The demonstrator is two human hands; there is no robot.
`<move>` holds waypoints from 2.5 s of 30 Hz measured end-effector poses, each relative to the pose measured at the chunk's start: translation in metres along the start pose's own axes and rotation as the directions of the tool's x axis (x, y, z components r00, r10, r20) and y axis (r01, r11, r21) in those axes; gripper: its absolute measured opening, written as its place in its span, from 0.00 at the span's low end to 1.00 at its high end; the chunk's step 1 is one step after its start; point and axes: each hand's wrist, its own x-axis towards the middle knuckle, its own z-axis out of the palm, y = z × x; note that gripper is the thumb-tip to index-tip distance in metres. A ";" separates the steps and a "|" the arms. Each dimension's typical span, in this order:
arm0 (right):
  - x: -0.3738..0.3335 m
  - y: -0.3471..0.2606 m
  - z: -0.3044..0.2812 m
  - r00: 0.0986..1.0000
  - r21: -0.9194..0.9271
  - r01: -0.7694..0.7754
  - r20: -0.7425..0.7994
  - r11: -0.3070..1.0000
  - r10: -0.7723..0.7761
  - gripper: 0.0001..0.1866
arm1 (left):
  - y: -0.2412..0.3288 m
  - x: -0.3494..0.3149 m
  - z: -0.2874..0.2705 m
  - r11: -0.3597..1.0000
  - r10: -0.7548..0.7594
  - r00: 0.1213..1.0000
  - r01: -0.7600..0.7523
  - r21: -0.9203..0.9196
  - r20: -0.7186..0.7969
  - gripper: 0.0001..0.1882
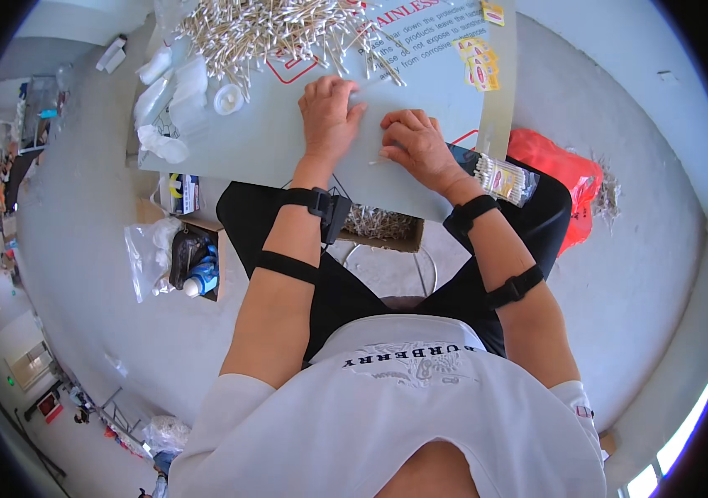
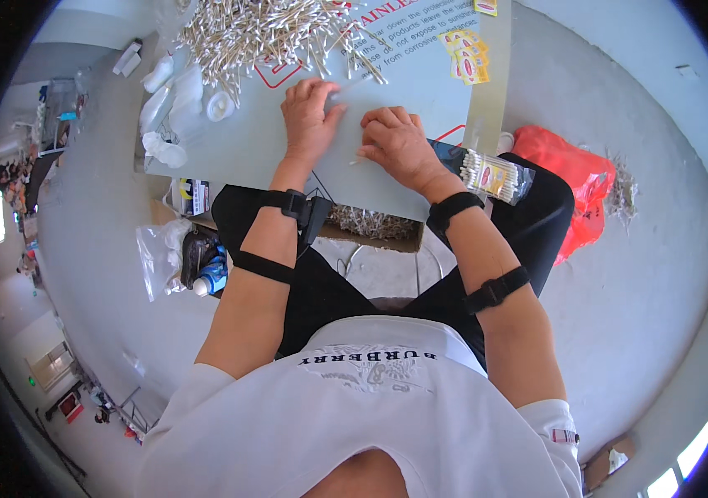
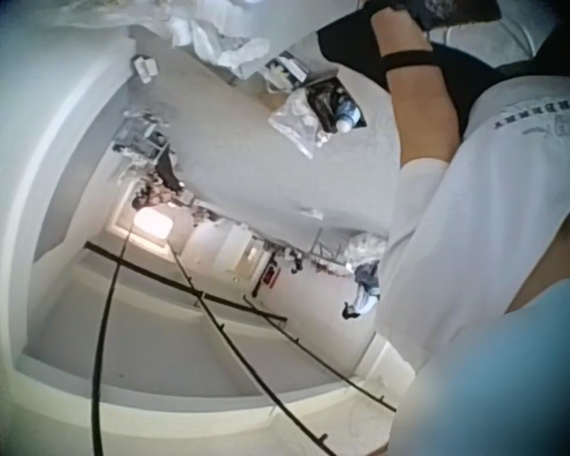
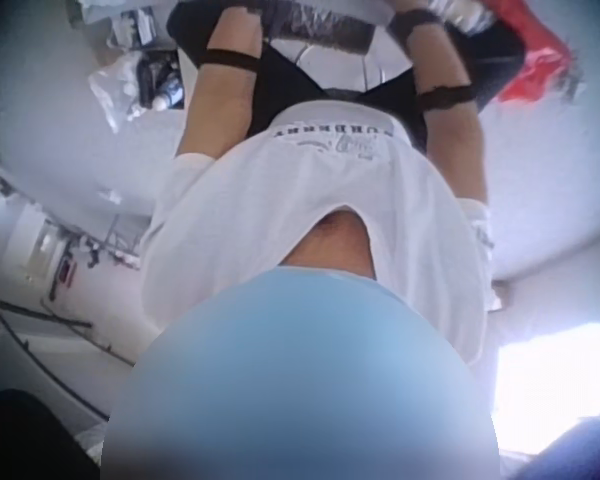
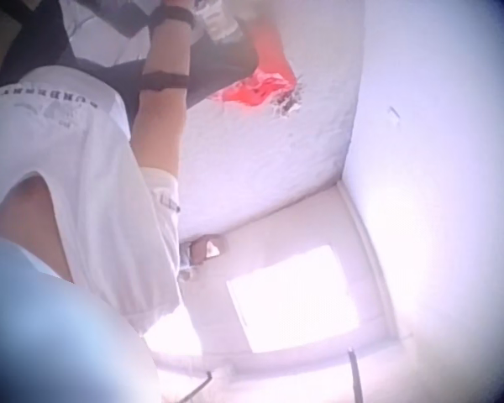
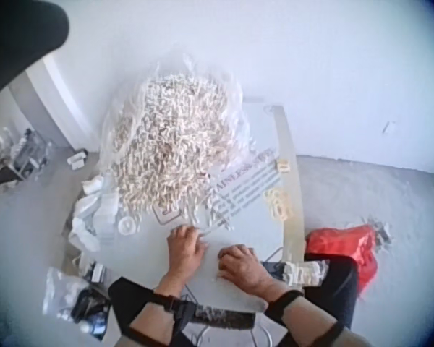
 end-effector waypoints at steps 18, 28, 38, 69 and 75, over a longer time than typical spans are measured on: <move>-0.009 -0.012 -0.003 0.867 0.198 -0.409 -0.221 0.891 0.447 0.24 | 0.019 0.079 0.025 0.952 0.254 0.957 -0.273 0.140 0.141 0.08; -0.010 -0.005 -0.002 0.813 0.142 -0.483 -0.295 0.864 0.502 0.31 | 0.041 0.017 0.009 0.997 0.051 0.957 -0.066 0.044 0.287 0.03; -0.003 -0.012 0.002 0.846 0.075 -0.474 -0.237 0.877 0.478 0.19 | 0.022 0.061 0.015 0.946 -0.210 0.976 0.187 0.264 0.061 0.09; 0.019 -0.005 -0.017 0.839 0.006 -0.527 -0.151 0.850 0.522 0.15 | 0.002 0.022 -0.015 0.901 -0.413 0.905 0.422 0.099 -0.103 0.13; 0.059 -0.005 -0.005 0.875 -0.163 -0.484 -0.112 0.860 0.472 0.11 | 0.004 0.047 -0.006 0.826 -0.514 0.858 0.493 0.274 0.006 0.13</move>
